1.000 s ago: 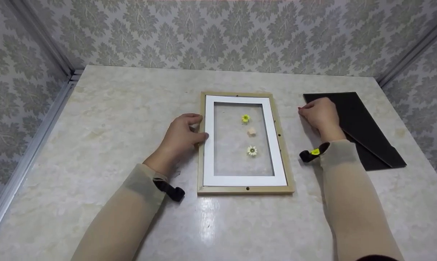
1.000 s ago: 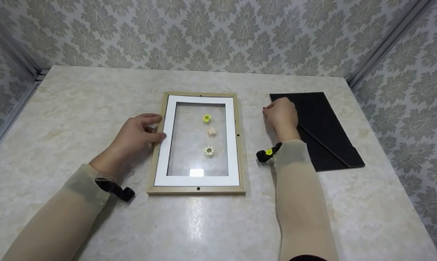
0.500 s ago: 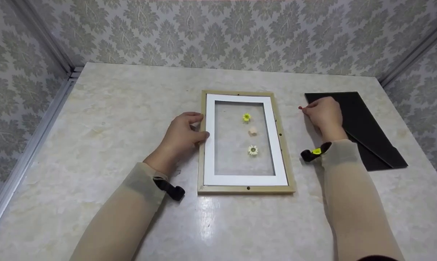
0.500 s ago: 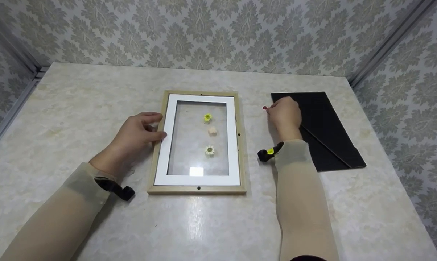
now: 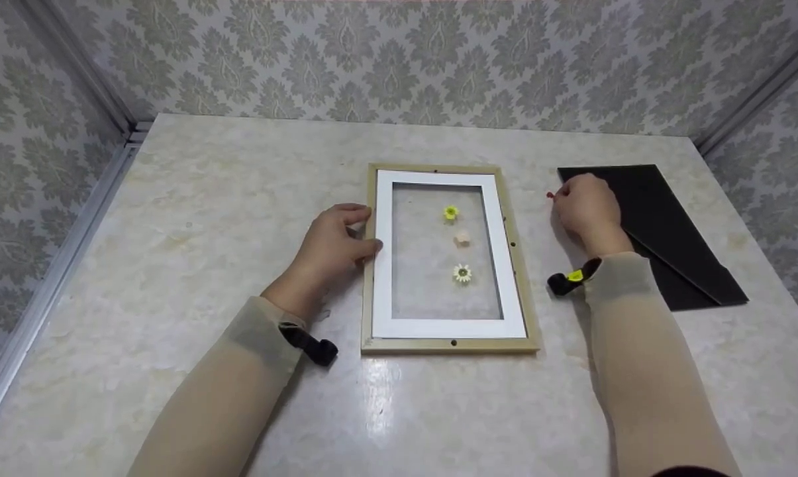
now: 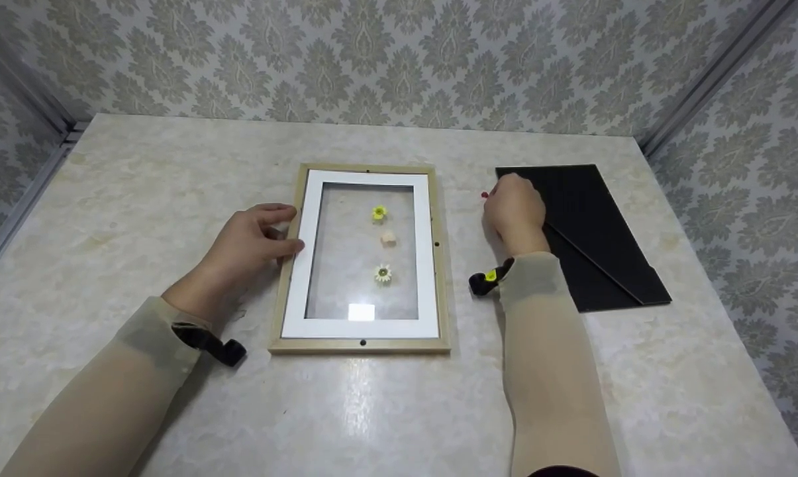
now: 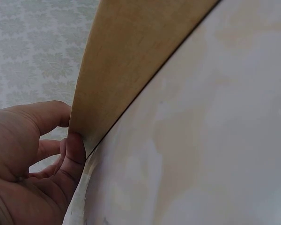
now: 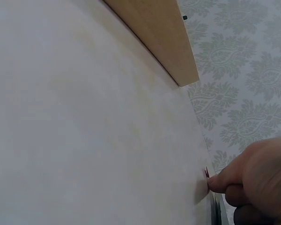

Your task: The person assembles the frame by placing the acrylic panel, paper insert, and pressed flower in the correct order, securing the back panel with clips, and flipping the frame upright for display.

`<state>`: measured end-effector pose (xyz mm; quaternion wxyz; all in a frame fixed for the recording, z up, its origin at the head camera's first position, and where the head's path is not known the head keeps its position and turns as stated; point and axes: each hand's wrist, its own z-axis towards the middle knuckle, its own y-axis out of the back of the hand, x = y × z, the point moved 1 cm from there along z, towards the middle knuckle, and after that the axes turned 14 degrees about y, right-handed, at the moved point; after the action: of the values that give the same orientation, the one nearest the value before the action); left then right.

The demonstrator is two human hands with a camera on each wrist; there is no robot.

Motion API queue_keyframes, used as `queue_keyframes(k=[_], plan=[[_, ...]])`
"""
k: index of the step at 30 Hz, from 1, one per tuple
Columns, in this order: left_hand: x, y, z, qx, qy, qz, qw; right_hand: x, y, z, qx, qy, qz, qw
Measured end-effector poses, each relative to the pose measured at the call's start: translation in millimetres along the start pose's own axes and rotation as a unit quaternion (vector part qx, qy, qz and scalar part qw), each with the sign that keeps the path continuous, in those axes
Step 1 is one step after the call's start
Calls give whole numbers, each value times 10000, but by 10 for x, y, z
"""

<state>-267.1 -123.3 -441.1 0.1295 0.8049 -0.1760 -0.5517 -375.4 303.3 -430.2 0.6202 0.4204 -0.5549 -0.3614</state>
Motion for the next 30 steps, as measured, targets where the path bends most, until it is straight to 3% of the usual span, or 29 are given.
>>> queue_keyframes(k=[10,17,23,30], plan=[[11,10,-34,55,24,-168,9998,105,49,-58,-251,222,589,9977],[3,-17,-23,20,-133,-136,9998,547,183,-137,-427,706,962,9919],[9,-20,-8,23,-111,-126,9999,1145,178,-179,72,1095,1555,9817],[20,-33,6,23,-77,-176,9998,1680,-60,-110,847,1405,1535,9744]])
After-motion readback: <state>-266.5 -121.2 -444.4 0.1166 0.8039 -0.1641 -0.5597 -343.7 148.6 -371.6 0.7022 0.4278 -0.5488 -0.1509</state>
